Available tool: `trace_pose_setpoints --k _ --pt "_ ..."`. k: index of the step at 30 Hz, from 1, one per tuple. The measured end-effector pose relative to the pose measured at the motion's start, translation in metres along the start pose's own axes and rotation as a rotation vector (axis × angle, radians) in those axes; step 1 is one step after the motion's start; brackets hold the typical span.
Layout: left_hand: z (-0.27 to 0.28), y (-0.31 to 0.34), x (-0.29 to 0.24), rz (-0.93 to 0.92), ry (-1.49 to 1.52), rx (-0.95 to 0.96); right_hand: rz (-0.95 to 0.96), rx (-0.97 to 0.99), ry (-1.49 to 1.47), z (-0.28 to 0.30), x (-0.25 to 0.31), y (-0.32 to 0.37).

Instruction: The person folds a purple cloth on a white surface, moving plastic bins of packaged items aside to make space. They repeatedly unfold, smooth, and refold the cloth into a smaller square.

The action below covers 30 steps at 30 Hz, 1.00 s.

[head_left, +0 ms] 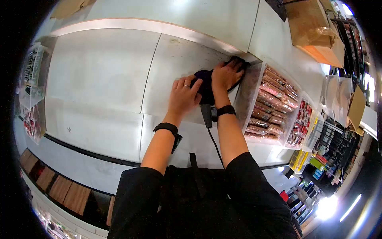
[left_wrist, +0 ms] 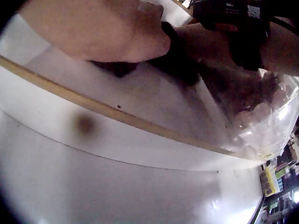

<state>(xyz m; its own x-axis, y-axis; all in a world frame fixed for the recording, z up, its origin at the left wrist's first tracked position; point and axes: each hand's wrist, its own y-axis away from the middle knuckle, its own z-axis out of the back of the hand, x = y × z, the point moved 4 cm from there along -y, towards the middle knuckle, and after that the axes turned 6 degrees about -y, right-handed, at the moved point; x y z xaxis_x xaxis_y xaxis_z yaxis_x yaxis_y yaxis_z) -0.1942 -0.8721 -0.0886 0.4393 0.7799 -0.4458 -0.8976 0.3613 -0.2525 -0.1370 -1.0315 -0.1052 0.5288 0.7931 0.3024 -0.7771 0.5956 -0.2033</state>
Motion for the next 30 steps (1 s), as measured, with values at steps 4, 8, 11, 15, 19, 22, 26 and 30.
trace_pose_setpoints --k 4,8,11,15,19,22,26,30 --pt "0.004 0.000 -0.002 -0.004 0.038 -0.026 0.262 0.024 0.040 -0.001 0.002 0.005" --pt "-0.003 0.005 0.006 0.018 0.103 -0.045 0.302 0.062 -0.153 -0.003 0.019 0.026" --pt "0.001 0.018 0.012 0.088 0.133 -0.021 0.539 0.163 -0.410 -0.002 0.026 0.029" --pt "0.011 0.030 0.006 0.029 -0.021 0.028 0.260 0.039 -0.215 -0.002 -0.015 0.026" --pt "0.009 0.022 0.007 -0.032 -0.079 0.059 0.255 0.135 -0.181 0.000 -0.015 0.023" --pt "0.011 0.024 0.015 -0.057 -0.052 0.032 0.423 0.245 -0.352 -0.005 -0.006 0.022" --pt "0.017 0.034 0.024 -0.024 -0.101 0.006 0.549 0.320 -0.456 -0.007 0.019 0.022" --pt "0.026 0.035 0.032 0.092 -0.086 -0.037 0.622 0.324 -0.474 -0.009 0.036 0.021"
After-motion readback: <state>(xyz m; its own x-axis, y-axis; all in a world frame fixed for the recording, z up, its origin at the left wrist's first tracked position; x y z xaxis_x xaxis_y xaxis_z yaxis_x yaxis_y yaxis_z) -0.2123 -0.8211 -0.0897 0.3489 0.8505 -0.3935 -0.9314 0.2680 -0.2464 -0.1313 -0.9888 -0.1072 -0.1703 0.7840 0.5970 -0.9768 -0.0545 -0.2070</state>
